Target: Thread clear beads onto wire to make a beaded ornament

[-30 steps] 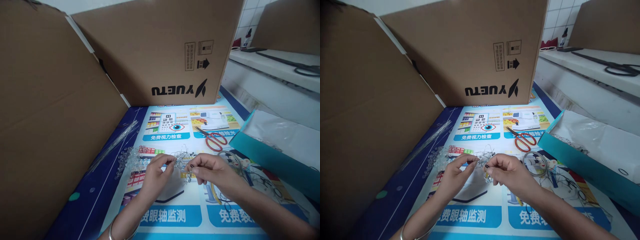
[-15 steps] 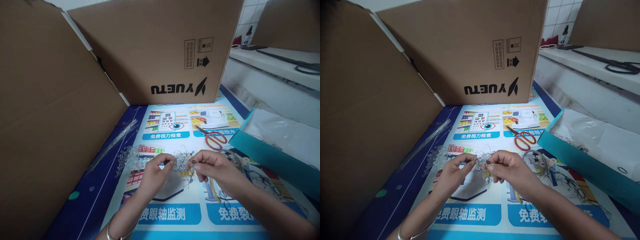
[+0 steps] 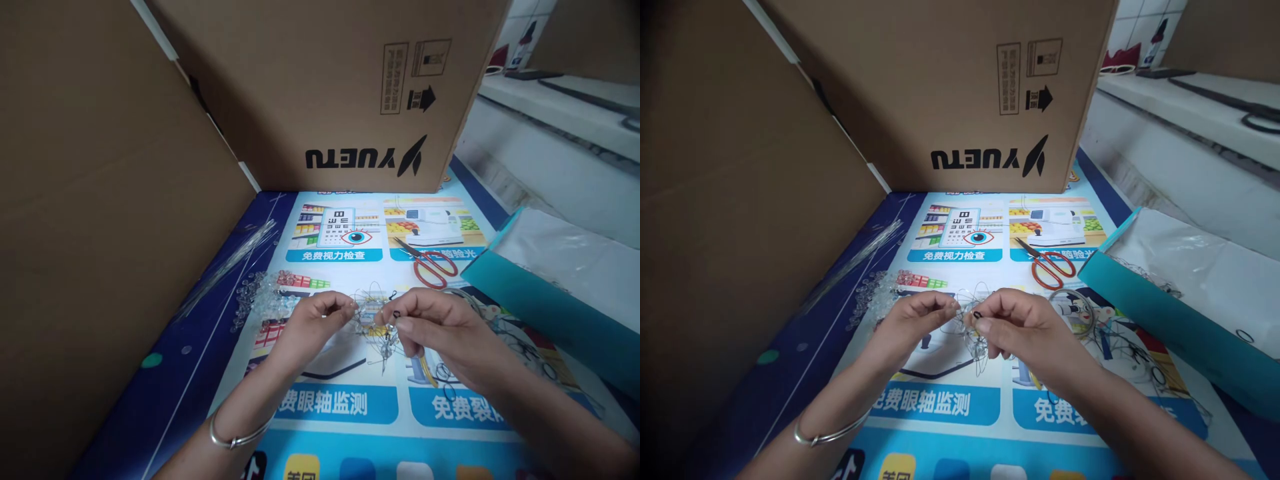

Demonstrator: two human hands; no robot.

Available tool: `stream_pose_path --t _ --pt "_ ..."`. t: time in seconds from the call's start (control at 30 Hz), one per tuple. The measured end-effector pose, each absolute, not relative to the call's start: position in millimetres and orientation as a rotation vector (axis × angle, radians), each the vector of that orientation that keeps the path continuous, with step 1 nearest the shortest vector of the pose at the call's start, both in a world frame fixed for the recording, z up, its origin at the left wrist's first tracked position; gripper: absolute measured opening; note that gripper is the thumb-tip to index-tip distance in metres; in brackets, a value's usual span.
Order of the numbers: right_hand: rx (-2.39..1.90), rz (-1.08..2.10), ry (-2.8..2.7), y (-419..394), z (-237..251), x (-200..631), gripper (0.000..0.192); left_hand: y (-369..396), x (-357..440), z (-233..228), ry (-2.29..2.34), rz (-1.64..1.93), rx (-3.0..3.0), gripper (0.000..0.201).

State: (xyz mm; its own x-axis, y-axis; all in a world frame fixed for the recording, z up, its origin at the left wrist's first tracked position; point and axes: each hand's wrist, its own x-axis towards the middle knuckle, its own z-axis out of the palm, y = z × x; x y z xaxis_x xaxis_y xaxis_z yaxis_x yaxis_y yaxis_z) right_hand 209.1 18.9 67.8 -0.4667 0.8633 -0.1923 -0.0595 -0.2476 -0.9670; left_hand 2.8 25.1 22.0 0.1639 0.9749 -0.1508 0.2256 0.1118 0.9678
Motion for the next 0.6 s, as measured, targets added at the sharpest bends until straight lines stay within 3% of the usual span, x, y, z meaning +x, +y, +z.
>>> stream_pose_path --t 0.6 --pt "-1.088 1.717 -1.413 21.8 62.4 208.8 0.018 26.6 3.4 22.4 1.276 0.848 1.408 0.019"
